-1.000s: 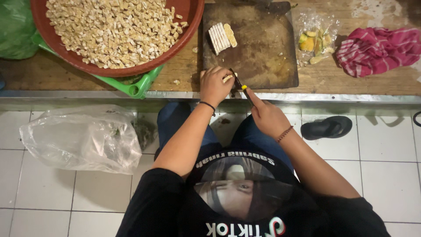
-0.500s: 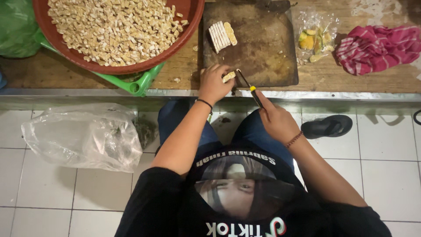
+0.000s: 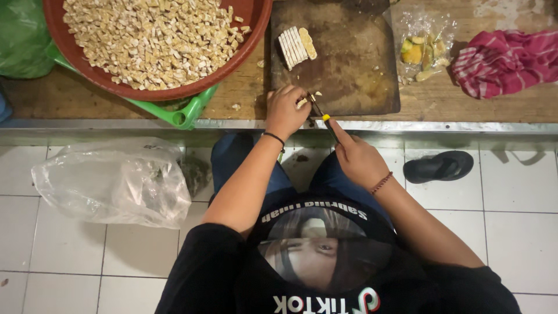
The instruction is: The person sits on the floor and cuts white food blocks into small cubes with a utility knife on a wooden cutting board, then transfers the cut pieces by hand into a large red basin filled with similar pieces. The person repeats this cutting and transferring cycle throughout the episode.
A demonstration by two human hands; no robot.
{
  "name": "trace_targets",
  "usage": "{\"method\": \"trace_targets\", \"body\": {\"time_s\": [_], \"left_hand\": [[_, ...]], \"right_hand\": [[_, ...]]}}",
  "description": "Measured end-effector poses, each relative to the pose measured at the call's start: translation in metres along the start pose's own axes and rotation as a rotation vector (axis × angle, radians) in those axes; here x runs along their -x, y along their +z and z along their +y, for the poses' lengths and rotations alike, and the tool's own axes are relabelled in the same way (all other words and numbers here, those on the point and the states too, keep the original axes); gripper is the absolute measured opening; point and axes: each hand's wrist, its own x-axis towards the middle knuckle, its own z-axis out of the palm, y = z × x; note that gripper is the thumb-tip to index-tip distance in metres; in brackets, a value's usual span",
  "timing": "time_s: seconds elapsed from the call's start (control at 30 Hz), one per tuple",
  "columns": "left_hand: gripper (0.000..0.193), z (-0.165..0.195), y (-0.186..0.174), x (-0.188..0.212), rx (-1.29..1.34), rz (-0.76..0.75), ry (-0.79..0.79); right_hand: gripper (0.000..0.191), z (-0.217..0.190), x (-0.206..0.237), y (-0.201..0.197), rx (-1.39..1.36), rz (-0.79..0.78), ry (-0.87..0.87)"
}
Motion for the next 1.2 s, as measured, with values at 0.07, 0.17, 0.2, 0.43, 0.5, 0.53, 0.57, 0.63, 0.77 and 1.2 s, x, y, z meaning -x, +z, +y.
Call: {"method": "trace_targets", "body": {"time_s": [0.07,0.17,0.2,0.43,0.5,0.53,0.57,0.63,0.77,1.2], "left_hand": [[0.012,0.001,0.001,0.000,0.001,-0.013,-0.018],[0.012,0.000,0.000,0.000,0.014,-0.003,-0.008],[0.012,0.000,0.000,0.000,0.022,0.004,0.003],[0.010,0.001,0.001,0.000,-0.004,0.009,-0.003],[0.010,0.000,0.001,0.000,-0.014,-0.001,-0.010],[0.010,0.000,0.000,0.000,-0.016,-0.001,-0.004],[0.010,0.000,0.001,0.000,-0.018,-0.001,0.001],[0.012,0.000,0.000,-0.001,-0.025,0.002,0.008],[0.017,0.003,-0.003,-0.002,0.002,0.019,0.031],[0.018,-0.010,0.004,0.001,0.021,0.030,0.061]], "right_hand": [[0.063,0.002,-0.001,0.000,0.009,-0.002,-0.002],[0.063,0.003,-0.005,0.002,0.025,0.000,-0.021],[0.063,0.004,-0.008,0.003,0.019,0.008,-0.043],[0.064,0.005,-0.014,0.008,0.012,-0.009,-0.024],[0.063,0.005,-0.007,0.007,-0.008,0.008,-0.042],[0.062,0.005,-0.003,0.007,-0.018,0.015,-0.052],[0.063,0.005,0.000,0.006,-0.004,-0.005,-0.023],[0.063,0.005,0.006,0.004,0.023,-0.046,0.037],[0.062,0.010,0.009,-0.003,0.010,-0.038,0.084],[0.061,-0.006,0.003,0.002,-0.039,0.052,-0.012]]}}
